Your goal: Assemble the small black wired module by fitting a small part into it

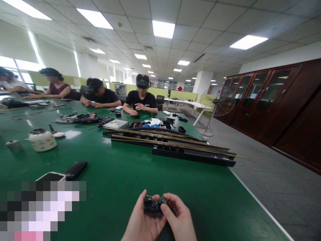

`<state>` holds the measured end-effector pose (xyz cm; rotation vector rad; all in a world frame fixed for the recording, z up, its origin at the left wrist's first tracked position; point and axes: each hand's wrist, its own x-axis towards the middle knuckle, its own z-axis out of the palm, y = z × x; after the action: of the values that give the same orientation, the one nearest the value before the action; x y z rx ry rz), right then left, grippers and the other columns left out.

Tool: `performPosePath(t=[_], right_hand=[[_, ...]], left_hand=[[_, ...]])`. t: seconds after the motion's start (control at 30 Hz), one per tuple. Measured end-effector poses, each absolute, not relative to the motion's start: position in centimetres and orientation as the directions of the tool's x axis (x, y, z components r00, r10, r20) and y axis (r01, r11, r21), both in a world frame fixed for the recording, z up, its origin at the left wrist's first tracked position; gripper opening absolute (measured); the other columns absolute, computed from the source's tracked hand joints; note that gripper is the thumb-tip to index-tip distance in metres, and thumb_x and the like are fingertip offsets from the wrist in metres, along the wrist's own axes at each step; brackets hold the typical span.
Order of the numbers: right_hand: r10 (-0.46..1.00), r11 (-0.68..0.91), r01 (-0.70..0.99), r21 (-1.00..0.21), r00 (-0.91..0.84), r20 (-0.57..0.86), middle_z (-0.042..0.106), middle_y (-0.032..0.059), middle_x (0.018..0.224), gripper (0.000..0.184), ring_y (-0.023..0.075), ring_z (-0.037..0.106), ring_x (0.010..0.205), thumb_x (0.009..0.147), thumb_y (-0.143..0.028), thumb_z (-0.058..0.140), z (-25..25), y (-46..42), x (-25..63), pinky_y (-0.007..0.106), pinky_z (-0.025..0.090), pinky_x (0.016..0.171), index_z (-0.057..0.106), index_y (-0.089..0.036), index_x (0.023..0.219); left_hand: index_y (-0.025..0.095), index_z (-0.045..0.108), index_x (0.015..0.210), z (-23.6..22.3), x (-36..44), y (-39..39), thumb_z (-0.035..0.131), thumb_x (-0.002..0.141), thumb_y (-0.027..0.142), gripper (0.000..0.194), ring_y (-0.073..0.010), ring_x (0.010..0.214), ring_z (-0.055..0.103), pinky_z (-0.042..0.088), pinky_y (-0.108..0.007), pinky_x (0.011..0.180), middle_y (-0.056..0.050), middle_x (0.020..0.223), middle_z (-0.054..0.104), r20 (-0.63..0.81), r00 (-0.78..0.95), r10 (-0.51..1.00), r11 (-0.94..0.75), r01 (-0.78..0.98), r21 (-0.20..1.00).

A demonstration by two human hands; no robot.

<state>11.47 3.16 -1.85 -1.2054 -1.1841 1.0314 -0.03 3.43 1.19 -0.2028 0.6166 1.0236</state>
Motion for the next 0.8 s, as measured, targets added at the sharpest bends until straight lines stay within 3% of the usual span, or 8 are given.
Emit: performPosePath(t=[0.37,0.8], right_hand=[[0.990,0.047,-0.162,-0.986,0.139,0.024,0.067,0.0074,0.077,0.030,0.0214,0.063,0.076,0.059,-0.038,0.070,-1.3,3.3,11.9,0.033,0.050,0.073,0.062,-0.015,0.078],[0.973,0.028,-0.259,-0.966,0.228,-0.032,0.068,0.0067,0.079,0.032,0.0198,0.063,0.077,0.059,-0.039,0.071,-1.3,3.6,12.3,0.029,0.049,0.071,0.060,-0.016,0.079]], left_hand=[[0.014,0.055,0.072,0.7,-0.1,3.5,0.053,0.073,0.038,0.024,-0.0188,0.060,0.062,0.048,-0.030,0.058,-0.010,0.069,0.065,-0.575,0.366,0.731,0.553,-0.813,0.185],[0.015,0.052,0.075,0.4,-0.1,3.5,0.052,0.073,0.039,0.024,-0.0221,0.063,0.063,0.048,-0.030,0.058,-0.014,0.075,0.066,-0.560,0.384,0.734,0.571,-0.795,0.203]])
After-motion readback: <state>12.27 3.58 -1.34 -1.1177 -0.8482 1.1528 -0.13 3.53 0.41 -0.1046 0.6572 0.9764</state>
